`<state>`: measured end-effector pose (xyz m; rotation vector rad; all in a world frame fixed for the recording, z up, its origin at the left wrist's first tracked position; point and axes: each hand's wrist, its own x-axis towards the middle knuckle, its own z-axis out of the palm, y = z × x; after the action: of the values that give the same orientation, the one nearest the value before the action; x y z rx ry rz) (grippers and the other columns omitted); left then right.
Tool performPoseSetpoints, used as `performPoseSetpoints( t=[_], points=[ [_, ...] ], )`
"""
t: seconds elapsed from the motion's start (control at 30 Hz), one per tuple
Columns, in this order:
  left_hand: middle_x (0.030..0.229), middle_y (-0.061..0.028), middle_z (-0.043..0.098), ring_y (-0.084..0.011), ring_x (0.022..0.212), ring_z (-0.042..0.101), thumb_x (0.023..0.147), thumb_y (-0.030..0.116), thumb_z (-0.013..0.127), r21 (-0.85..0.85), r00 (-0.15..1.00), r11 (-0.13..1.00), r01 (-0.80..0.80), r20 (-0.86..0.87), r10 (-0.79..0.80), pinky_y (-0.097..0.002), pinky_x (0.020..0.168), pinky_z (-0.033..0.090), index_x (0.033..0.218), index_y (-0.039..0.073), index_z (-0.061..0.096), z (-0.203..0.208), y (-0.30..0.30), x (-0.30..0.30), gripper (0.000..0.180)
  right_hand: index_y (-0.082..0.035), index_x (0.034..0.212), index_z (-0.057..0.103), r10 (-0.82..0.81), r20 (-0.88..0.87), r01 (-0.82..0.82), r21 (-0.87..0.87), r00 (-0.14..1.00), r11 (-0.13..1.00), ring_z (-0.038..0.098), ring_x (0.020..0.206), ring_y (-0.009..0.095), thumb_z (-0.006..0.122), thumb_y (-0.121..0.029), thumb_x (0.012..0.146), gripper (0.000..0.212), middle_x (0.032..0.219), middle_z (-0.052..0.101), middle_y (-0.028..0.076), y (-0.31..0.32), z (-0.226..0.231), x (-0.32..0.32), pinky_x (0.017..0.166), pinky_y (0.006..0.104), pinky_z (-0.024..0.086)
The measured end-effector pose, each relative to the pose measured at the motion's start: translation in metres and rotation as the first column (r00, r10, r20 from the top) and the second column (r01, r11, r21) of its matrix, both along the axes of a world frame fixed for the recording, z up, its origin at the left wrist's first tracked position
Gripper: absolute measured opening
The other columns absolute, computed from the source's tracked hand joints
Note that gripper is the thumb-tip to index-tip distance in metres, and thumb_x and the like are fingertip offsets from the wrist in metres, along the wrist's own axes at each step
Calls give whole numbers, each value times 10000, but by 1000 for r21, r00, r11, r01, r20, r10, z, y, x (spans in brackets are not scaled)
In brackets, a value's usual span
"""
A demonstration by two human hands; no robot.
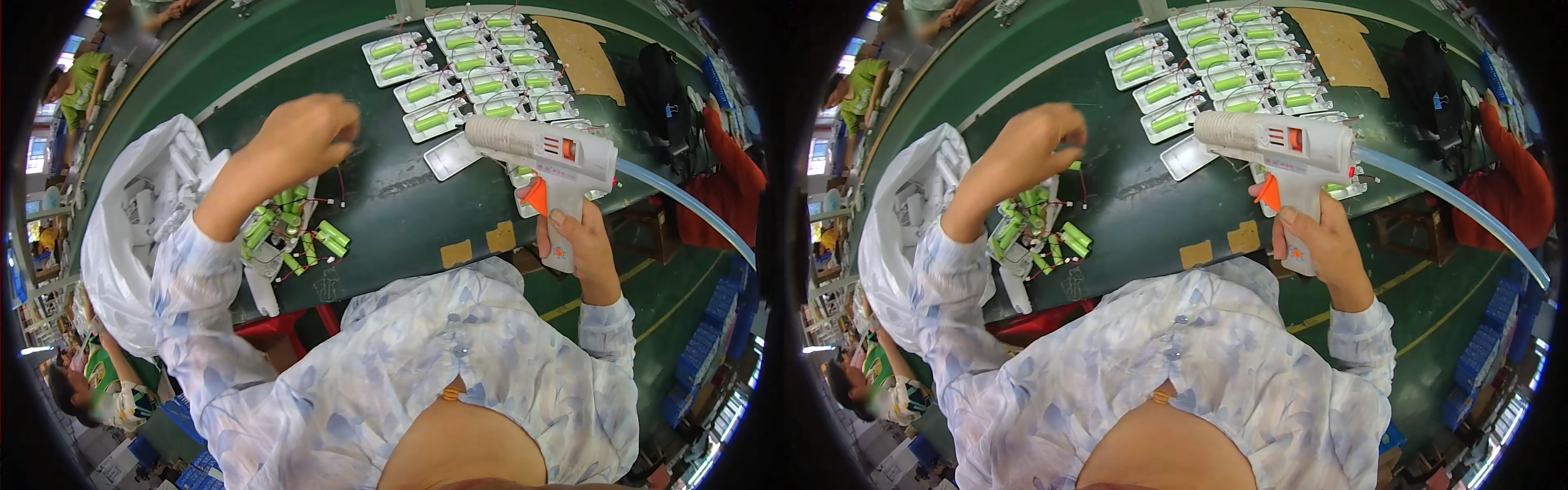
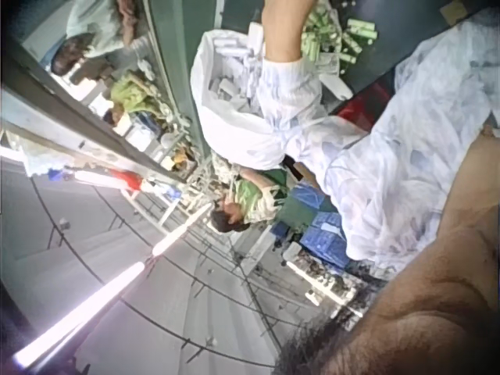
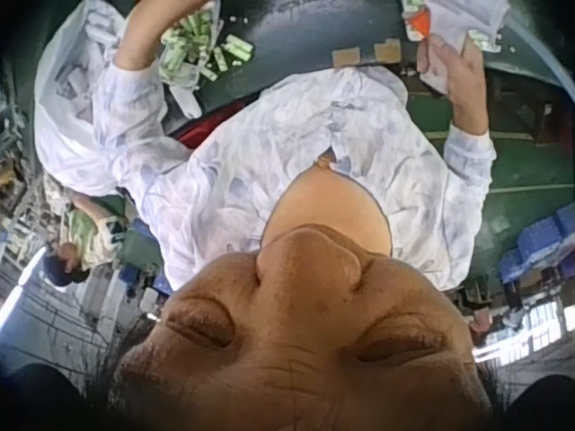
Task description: The person applies glue to rechargeable batteries with a glue gun, then mounts the batteries into plastic casings by hand on an assembly line.
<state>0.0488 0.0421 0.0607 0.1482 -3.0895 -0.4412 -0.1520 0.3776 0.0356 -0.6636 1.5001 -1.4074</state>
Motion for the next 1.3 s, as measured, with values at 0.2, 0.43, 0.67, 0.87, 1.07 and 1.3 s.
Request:
performPoseSetpoints(
  t=[0.2,0.43,0.67,0.87,1.07,1.3],
  points=[
    [861,-98,634,-311,897,602,661,-8,701,-84,981,996,-42,183,57,-411,746,515,815,51,612,-43,-3,18,188,58,1263,535,16,5,-16,106,1000,994,555,580,109,551,-202,929,424,1120,658,129,-1,5,2,545,269,471],
    [785,-111,618,-300,824,615,725,-3,645,-294,991,953,69,129,-32,-407,726,495,842,59,589,-57,-4,10,144,45,1231,564,8,-18,-5,182,1000,983,544,573,102,568,-193,933,381,947,668,87,6,6,8,534,262,434],
    [820,-138,648,-346,771,638,779,7,598,-36,998,997,61,-2,-61,-441,700,497,929,39,640,-64,-5,-6,159,18,1155,591,73,-6,-69,241,997,968,528,552,86,595,-197,938,305,688,579,20,3,9,10,512,241,382],
    [859,-106,692,-172,752,665,843,12,602,526,986,839,-140,148,71,-301,697,529,1006,-12,668,-48,8,-19,177,13,1177,547,107,-13,-100,272,994,957,521,560,87,597,-231,947,339,881,592,52,6,7,6,517,238,397],
    [838,-75,697,-114,730,638,877,58,631,678,993,731,-83,-8,120,-259,690,517,985,-8,674,-42,28,-48,134,17,1244,512,89,4,-86,266,996,960,528,575,98,599,-241,939,409,1071,613,85,14,0,4,531,239,418],
    [767,-176,670,-371,670,649,863,75,608,547,938,819,170,-344,36,-400,617,526,925,20,686,-62,53,-80,113,31,1220,584,30,-34,-24,171,999,985,545,573,88,598,-283,941,420,766,625,42,13,2,12,520,239,399]
  ],
)
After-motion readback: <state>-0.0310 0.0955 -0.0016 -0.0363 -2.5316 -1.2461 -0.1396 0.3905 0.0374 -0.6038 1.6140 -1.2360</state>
